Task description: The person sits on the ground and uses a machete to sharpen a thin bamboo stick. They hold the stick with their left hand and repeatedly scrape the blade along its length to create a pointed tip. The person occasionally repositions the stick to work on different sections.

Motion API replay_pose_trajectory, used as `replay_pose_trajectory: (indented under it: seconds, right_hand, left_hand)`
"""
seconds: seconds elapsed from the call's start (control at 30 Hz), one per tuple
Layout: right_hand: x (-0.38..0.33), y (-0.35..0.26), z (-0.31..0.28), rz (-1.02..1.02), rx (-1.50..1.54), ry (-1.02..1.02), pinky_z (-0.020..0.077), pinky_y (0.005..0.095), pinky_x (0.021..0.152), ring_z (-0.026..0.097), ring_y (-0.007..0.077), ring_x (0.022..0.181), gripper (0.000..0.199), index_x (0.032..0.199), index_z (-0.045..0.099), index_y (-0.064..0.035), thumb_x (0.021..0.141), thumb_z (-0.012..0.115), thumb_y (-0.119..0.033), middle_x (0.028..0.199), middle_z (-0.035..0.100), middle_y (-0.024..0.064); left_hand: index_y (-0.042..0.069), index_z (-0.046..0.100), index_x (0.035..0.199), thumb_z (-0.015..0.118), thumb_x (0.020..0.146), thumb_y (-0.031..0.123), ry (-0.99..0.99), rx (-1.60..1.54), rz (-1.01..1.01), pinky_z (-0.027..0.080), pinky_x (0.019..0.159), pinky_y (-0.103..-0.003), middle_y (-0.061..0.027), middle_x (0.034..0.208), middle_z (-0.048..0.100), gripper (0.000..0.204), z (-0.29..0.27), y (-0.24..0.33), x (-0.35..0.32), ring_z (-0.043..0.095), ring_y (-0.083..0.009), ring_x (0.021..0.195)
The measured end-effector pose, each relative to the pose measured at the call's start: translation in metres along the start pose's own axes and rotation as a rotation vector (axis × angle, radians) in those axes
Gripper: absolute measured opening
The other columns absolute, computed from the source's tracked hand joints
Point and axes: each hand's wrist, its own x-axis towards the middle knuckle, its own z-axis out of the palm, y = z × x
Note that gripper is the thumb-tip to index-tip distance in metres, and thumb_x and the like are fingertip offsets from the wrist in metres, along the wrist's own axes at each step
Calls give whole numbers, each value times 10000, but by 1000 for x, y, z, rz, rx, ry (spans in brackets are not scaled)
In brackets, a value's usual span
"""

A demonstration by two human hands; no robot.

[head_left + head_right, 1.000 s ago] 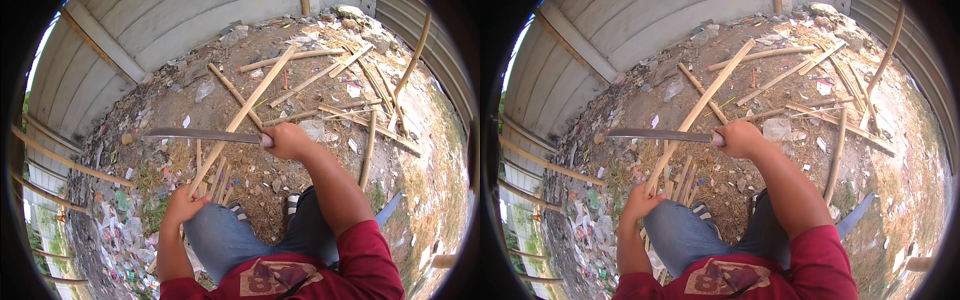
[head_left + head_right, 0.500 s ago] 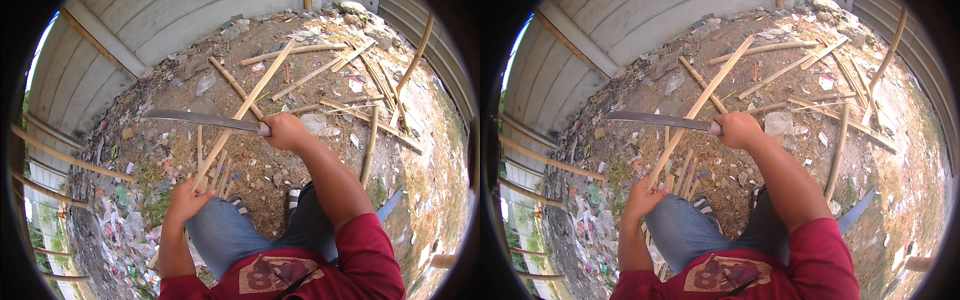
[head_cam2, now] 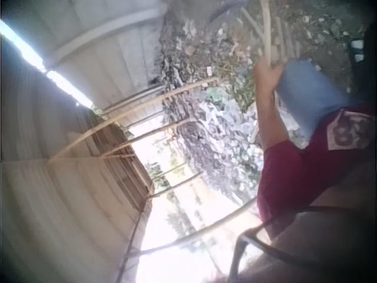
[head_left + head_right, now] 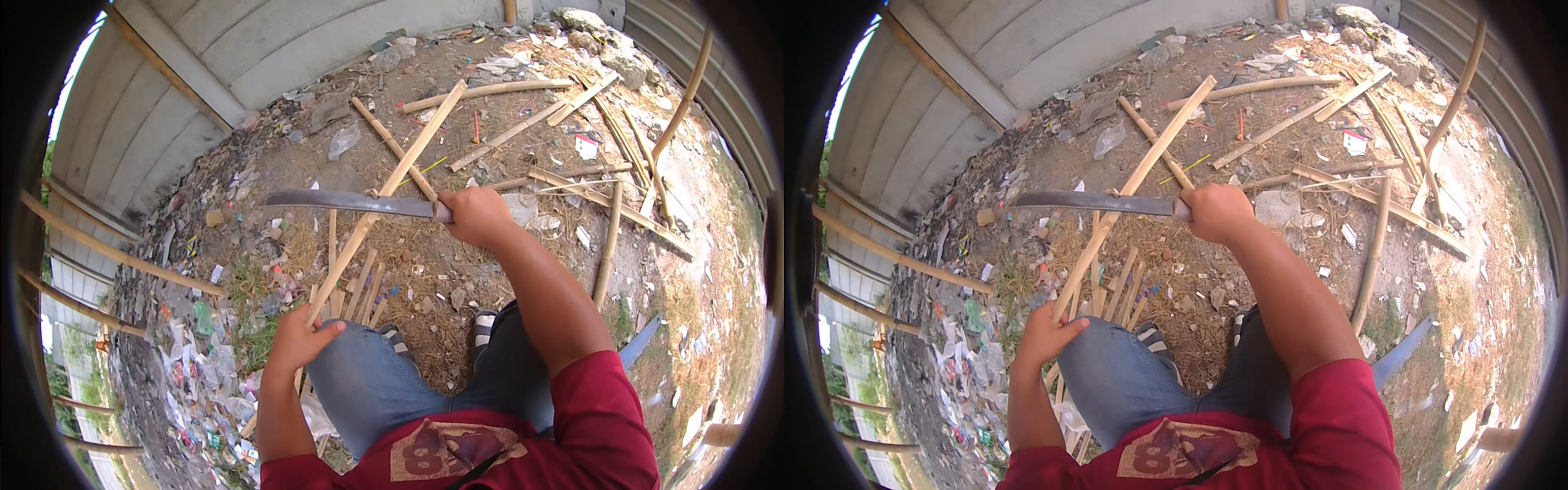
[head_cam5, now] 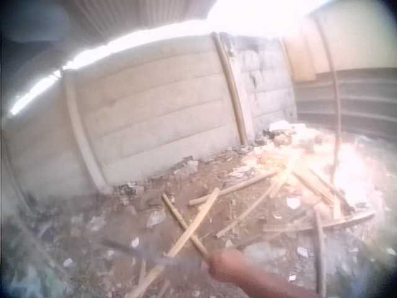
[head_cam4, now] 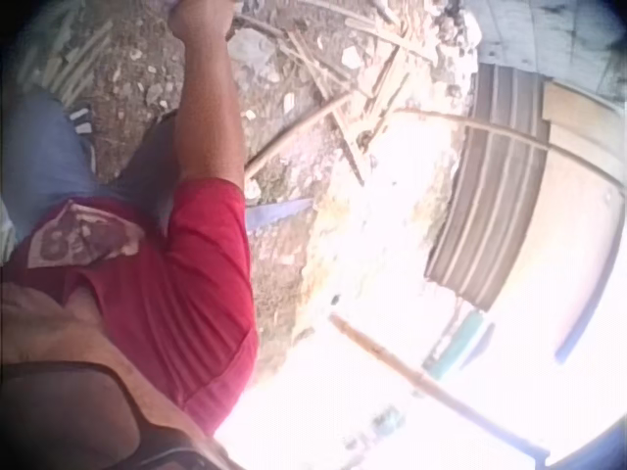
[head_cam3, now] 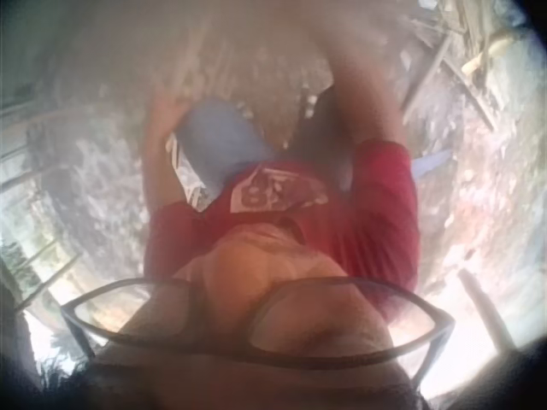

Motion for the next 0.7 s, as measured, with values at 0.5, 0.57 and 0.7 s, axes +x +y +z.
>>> replay_pose_trajectory:
  seconds: [0.5,0.57,0.7]
  right_hand:
    - [0,2,4,8,57,78,571,492,748,715,364,830,195,941,683,-122,766,727,-196,817,723,128]
    - [-4,-7,1,6,11,82,571,491,746,716,361,828,189,938,678,-121,770,726,-193,813,721,129]
    - [-10,-31,0,-99,5,51,568,492,732,718,351,810,169,921,662,-128,778,724,-193,797,714,126]
  left_hand:
    - [35,610,827,899,775,378,17,115,-2,472,568,-329,-46,660,598,452,-27,9,-20,557,-137,597]
    - [30,610,816,899,769,395,33,128,-12,479,565,-344,-69,652,615,468,-31,3,-16,572,-154,587]
    - [31,611,820,901,767,396,41,-4,32,474,562,-342,-71,639,612,469,-18,-9,-12,564,-150,584]
